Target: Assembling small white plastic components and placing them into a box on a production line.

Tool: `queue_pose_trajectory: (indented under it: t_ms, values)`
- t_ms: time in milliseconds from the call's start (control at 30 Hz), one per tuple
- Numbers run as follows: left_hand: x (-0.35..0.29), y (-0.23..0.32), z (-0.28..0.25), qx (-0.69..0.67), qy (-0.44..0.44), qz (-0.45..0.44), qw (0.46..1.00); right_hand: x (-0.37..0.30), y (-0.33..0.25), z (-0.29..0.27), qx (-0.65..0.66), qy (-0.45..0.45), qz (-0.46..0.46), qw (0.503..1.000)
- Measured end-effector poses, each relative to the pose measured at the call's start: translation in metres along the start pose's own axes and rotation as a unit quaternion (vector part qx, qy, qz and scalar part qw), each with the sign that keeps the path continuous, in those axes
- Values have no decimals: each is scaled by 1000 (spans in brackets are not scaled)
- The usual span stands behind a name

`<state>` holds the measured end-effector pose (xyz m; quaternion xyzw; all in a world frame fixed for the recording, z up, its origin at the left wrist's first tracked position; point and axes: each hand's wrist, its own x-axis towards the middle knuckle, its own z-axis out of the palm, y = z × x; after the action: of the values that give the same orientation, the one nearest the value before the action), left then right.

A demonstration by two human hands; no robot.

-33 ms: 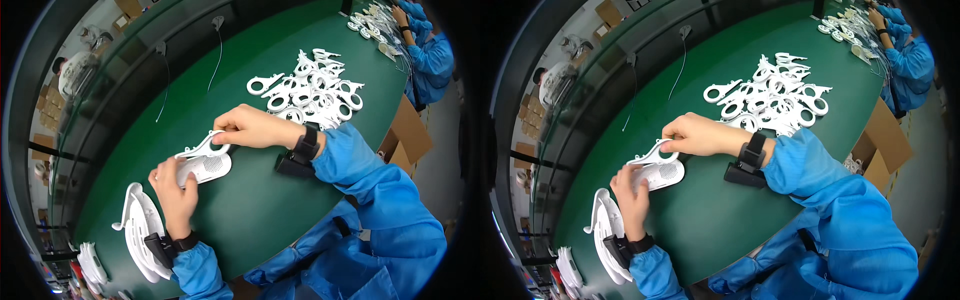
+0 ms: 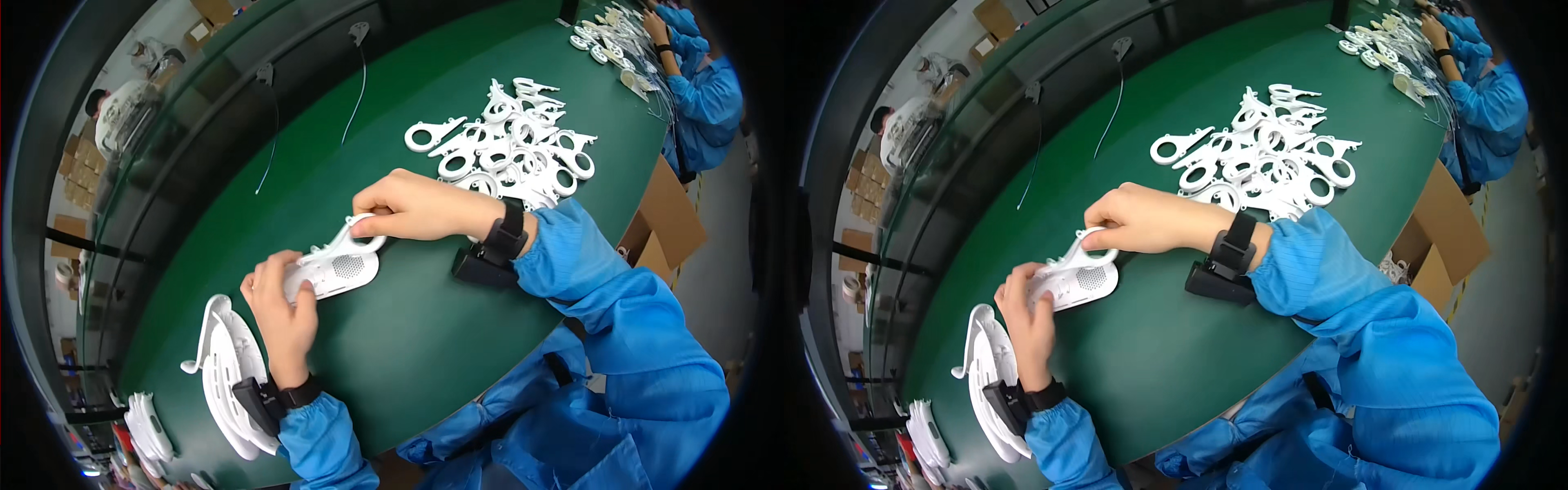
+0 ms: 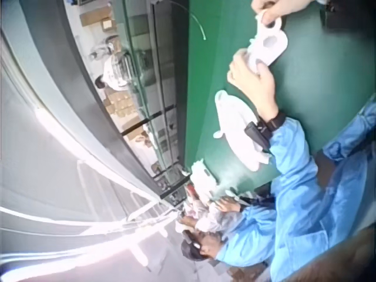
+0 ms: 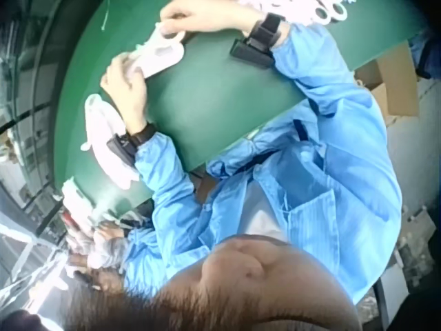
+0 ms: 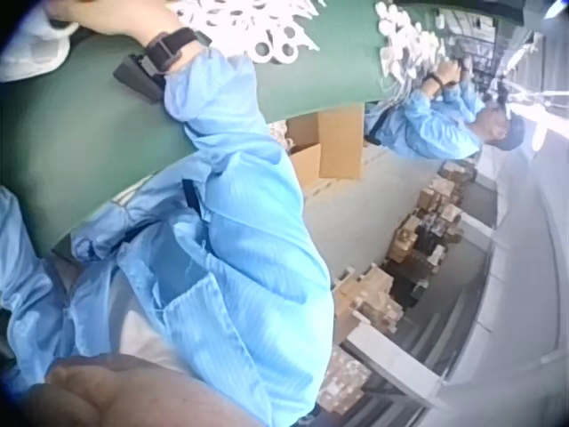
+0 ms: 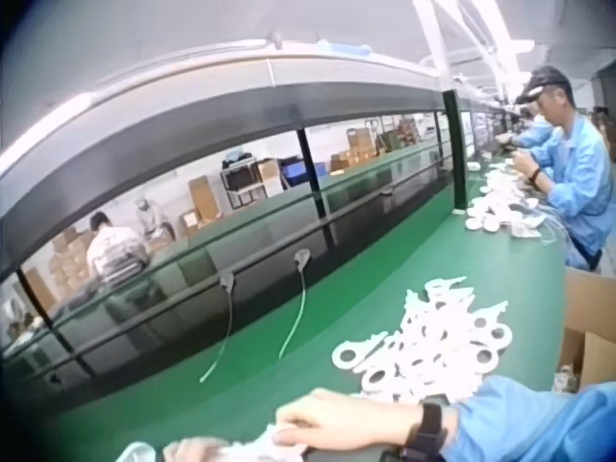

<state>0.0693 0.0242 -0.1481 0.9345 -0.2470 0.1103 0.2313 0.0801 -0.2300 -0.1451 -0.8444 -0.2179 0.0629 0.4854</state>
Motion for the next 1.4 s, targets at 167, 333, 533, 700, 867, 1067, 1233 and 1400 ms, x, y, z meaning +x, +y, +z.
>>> queue_pose_trajectory:
  t_ms: [167, 333, 533, 700, 867, 1067, 1233, 1400]
  values:
    - [7, -9, 8, -206, 13, -20, 978, -2, 10, 15, -111, -53, -38, 992]
    - [4, 6, 7, -29, 12, 52, 998, 7, 11, 31, -98, -69, -33, 992]
    - [3, 14, 12, 14, 9, 73, 997, 1, 16, 26, -115, -37, -53, 991]
    - [-9, 15, 19, 34, 48, 36, 998, 4, 14, 31, -81, -39, -34, 995]
    - [-11, 19, 29, 50, 67, 15, 996, 13, 32, 31, -71, -2, -89, 993]
    - [-3, 17, 26, 25, 73, 41, 996, 15, 25, 23, -62, -41, -75, 994]
    - [-5, 21, 27, 43, 53, 36, 997, 9, 28, 23, -66, -42, -78, 994]
    - [-10, 19, 25, 30, 36, 49, 998, 7, 23, 27, -56, -21, -99, 993]
